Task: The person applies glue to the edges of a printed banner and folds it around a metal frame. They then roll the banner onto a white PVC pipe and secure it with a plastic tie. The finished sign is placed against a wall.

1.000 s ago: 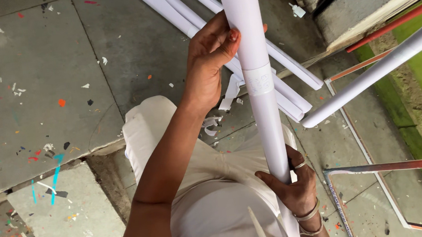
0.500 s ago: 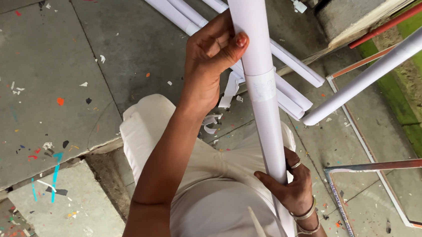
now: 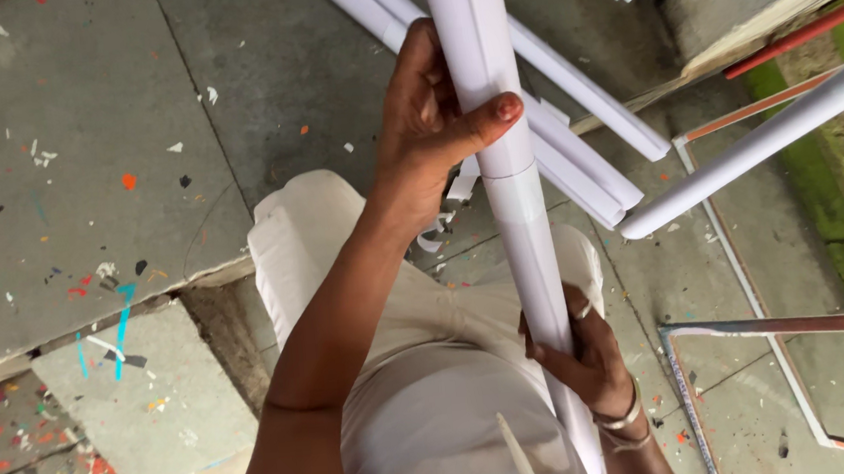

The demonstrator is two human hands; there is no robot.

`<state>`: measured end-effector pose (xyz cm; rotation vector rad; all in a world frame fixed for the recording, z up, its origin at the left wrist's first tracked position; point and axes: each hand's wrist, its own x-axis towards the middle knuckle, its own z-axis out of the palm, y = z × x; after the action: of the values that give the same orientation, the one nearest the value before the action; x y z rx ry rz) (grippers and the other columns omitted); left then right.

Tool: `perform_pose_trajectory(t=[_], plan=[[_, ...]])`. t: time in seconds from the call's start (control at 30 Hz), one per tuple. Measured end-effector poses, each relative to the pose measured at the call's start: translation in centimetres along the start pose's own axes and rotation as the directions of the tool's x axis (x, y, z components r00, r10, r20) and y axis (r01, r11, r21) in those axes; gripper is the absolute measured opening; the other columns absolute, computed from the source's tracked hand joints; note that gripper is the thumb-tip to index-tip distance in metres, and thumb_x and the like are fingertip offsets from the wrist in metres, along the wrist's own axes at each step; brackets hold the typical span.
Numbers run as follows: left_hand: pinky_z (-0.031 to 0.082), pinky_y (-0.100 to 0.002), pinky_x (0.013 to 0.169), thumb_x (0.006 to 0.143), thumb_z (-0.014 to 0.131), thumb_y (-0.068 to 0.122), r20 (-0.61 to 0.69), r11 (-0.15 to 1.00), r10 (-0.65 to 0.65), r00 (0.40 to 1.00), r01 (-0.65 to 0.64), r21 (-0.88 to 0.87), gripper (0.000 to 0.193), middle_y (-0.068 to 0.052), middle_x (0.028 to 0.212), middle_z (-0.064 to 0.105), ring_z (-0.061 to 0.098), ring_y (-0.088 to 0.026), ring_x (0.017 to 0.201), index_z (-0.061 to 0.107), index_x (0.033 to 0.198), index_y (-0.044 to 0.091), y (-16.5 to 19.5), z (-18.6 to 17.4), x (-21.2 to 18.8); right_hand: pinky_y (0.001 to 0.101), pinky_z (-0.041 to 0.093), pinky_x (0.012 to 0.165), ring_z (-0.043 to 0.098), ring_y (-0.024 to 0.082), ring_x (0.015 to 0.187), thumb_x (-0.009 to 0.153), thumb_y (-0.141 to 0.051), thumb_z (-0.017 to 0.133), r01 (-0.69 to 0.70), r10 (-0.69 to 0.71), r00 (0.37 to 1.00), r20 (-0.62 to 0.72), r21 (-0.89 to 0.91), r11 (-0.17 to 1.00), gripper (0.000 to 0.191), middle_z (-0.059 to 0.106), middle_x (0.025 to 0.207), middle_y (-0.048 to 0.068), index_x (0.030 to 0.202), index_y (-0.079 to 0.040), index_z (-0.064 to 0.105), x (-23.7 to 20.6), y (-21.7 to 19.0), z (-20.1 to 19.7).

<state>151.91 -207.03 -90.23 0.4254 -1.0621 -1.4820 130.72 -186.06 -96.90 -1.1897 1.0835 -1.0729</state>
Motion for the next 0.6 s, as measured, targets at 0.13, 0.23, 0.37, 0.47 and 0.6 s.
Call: perform_pose_trajectory(t=[0.13,0.23,0.37,0.47,0.6], plan=[[0.053,-0.033,0.093,0.095,0.087,0.026,-0.011,0.999,-0.004,1.0,0.005,0.04,0.053,-0.006,0.109,0.062,0.062,-0.014,0.102,0.05,0.128,0.007,-0.5,-0.4,-1.1,0.028,0.051,0.073,0.059,0.014,0.082,0.075,0.006,0.079,0.011,-0.037,0.997,-0.075,-0.317,0.948,0.087,0.062,0.096,0.008,0.153,0.001,0.04,1.6,-0.4,1.1],[0.058,-0.038,0.098,0.095,0.083,0.033,0.059,0.995,0.022,0.998,-0.016,-0.097,0.055,-0.008,0.113,0.065,0.067,-0.016,0.108,0.046,0.131,0.013,-0.2,-1.0,-1.8,0.0291,0.054,0.076,0.062,0.016,0.085,0.082,0.005,0.074,0.038,-0.041,0.999,-0.022,-0.136,0.99,0.075,0.064,0.1,0.01,0.15,0.004,0.042,2.7,-0.3,1.3],[0.064,-0.047,0.094,0.096,0.075,0.038,0.018,0.982,-0.007,1.0,0.01,-0.19,0.058,-0.011,0.117,0.066,0.073,-0.024,0.106,0.049,0.138,0.008,0.1,-1.6,-2.0,0.0313,0.054,0.068,0.064,0.019,0.079,0.086,-0.003,0.074,-0.081,0.024,0.984,0.175,0.326,0.942,0.066,0.066,0.1,0.014,0.145,0.01,0.047,3.8,-0.3,0.7],[0.061,-0.042,0.074,0.104,0.072,0.036,-0.016,0.94,-0.028,0.999,0.021,-0.341,0.047,-0.016,0.091,0.068,0.07,-0.024,0.079,0.052,0.126,0.0,-0.5,-1.3,-2.3,0.0335,0.056,0.074,0.066,0.022,0.085,0.091,-0.012,0.073,-0.139,0.018,0.954,0.3,0.385,0.913,0.061,0.069,0.105,0.018,0.142,0.013,0.051,4.7,-1.1,1.0],[0.059,-0.037,0.059,0.103,0.071,0.037,-0.288,0.946,-0.077,0.954,-0.021,-0.322,0.046,-0.01,0.077,0.061,0.062,-0.016,0.066,0.051,0.12,-0.002,-1.2,-0.9,-3.1,0.0296,0.054,0.095,0.067,0.02,0.105,0.092,-0.011,0.066,0.158,-0.153,0.979,-0.133,0.029,0.987,0.047,0.067,0.123,0.016,0.133,0.008,0.058,5.4,-3.4,3.2]])
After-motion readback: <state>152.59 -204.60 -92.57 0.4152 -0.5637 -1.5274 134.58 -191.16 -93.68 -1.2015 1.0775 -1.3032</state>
